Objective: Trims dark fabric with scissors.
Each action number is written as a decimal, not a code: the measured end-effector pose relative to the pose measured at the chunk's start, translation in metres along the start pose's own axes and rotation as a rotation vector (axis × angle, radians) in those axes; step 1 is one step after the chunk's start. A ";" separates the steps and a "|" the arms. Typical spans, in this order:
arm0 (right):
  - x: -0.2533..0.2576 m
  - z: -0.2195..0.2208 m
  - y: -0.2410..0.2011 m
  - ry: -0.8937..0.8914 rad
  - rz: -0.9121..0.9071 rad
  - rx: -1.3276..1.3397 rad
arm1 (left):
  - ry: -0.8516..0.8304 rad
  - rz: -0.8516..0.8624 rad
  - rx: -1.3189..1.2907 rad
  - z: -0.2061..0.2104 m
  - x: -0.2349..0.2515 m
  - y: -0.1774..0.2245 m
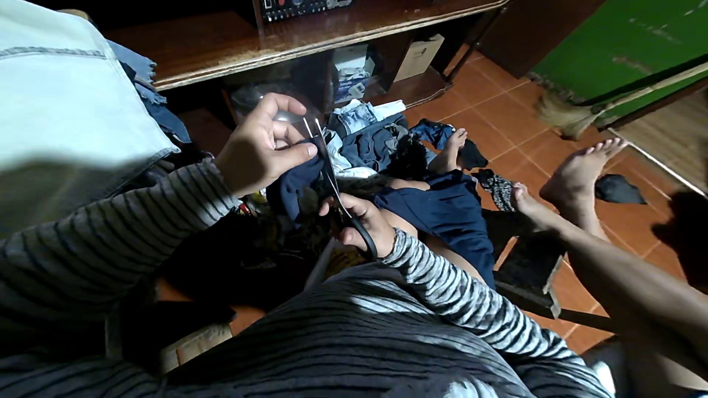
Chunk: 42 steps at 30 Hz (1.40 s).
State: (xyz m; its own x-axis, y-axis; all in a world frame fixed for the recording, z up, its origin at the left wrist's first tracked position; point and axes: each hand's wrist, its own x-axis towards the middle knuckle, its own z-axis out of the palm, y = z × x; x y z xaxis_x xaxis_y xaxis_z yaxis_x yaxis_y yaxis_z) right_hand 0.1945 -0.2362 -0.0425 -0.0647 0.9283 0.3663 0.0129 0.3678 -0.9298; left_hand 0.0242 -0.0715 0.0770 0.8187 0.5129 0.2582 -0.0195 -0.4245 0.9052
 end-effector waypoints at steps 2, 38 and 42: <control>0.004 0.001 -0.004 0.001 -0.017 -0.017 | -0.026 0.004 -0.019 0.002 -0.001 0.000; 0.043 -0.068 -0.083 0.491 -0.284 -0.299 | -0.374 -0.183 -0.036 -0.010 0.004 0.001; 0.025 -0.096 -0.084 0.602 -0.312 -0.362 | -0.436 -0.203 -0.013 -0.015 0.008 -0.006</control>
State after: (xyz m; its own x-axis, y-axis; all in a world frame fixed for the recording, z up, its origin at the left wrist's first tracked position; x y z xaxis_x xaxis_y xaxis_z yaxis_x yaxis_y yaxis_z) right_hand 0.2877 -0.2386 0.0476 0.4345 0.6105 0.6622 0.4162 0.5160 -0.7487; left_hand 0.0227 -0.0539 0.0789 0.9710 0.2229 -0.0868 0.1605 -0.3377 0.9275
